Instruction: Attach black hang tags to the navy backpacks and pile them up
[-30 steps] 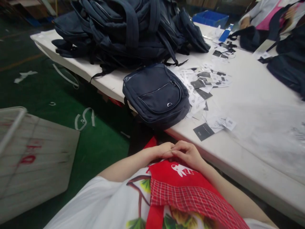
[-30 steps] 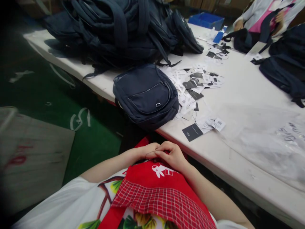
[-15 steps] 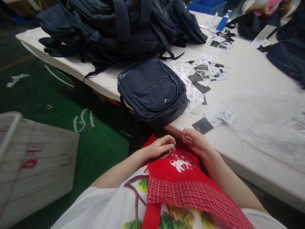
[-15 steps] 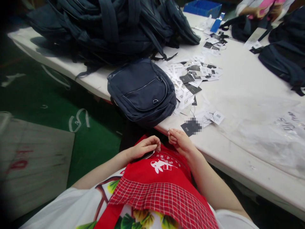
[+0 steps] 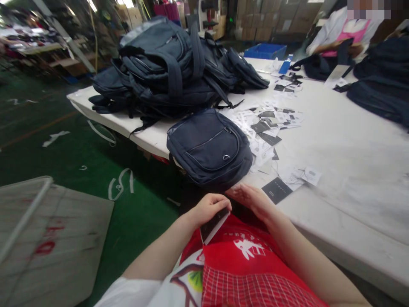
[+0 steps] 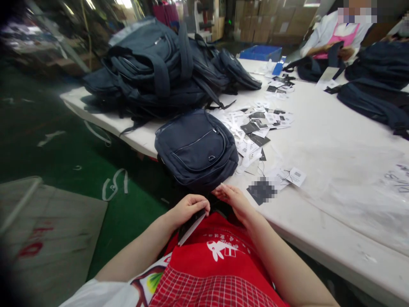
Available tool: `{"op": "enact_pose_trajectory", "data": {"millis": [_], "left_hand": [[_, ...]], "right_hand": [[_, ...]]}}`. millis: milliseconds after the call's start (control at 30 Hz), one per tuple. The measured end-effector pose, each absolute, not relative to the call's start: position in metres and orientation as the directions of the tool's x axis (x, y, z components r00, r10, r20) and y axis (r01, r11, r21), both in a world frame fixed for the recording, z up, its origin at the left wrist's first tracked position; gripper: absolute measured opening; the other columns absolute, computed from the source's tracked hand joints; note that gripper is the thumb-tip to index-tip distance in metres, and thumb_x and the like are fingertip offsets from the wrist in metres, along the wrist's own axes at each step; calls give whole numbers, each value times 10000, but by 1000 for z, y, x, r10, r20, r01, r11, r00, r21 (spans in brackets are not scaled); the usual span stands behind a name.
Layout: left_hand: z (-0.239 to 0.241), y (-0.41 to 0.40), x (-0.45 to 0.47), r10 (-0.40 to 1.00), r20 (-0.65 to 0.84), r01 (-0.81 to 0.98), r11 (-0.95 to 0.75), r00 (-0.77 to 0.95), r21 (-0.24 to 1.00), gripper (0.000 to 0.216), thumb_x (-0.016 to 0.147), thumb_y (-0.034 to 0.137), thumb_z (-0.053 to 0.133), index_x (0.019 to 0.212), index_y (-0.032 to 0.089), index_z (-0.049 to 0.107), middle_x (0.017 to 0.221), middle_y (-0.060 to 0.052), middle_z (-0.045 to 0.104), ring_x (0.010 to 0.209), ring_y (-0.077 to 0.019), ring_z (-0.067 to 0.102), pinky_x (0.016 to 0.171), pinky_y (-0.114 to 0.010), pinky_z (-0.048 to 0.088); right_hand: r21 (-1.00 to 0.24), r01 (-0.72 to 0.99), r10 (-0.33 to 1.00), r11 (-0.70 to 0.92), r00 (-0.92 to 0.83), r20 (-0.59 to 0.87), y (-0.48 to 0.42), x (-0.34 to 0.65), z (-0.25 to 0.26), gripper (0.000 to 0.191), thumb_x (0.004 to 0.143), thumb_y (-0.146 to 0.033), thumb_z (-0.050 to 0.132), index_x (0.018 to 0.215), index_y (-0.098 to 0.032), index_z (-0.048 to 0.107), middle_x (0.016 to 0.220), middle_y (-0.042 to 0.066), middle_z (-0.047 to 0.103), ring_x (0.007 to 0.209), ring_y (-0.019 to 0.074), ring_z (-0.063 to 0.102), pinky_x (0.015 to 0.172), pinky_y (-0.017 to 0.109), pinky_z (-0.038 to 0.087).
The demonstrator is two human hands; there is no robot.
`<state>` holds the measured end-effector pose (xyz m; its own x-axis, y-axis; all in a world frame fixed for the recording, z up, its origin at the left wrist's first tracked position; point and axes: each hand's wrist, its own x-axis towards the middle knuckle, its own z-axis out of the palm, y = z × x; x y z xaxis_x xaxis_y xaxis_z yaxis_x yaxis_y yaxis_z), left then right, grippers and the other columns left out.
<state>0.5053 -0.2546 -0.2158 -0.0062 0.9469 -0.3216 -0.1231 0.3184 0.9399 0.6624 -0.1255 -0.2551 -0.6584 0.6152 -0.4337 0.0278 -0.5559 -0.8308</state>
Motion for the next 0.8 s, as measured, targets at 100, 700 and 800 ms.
{"op": "enact_pose_trajectory", "data": {"millis": [100, 700, 800], "left_hand": [[-198, -241, 481, 954, -269, -137, 251, -134, 958, 360, 837, 476, 601, 733, 138, 667, 675, -32, 652, 614, -118, 553, 634, -233, 431], [-231, -180, 460, 878, -467, -10, 469, -106, 883, 279, 672, 417, 671, 696, 141, 638, 564, 10, 577, 499, -116, 485, 512, -247, 351], [-240, -180, 461, 890, -444, -19, 444, -107, 896, 315, 707, 456, 657, 707, 142, 632, 586, 6, 591, 525, -115, 497, 542, -248, 371]], "right_hand": [[-838, -52, 742, -544, -496, -451, -118, 646, -267, 192, 780, -355, 673, 841, -175, 648, 813, 37, 698, 768, 170, 648, 707, 297, 526], [-785, 54, 346, -617, -878, -332, -87, 628, -269, 458, 737, -277, 750, 1180, -243, 641, 895, 18, 725, 742, 138, 652, 709, 252, 523], [-880, 110, 371, -462, -877, -305, -84, 625, -267, 446, 749, -339, 719, 1179, -238, 654, 818, 10, 711, 670, 132, 619, 668, 262, 502]]}}
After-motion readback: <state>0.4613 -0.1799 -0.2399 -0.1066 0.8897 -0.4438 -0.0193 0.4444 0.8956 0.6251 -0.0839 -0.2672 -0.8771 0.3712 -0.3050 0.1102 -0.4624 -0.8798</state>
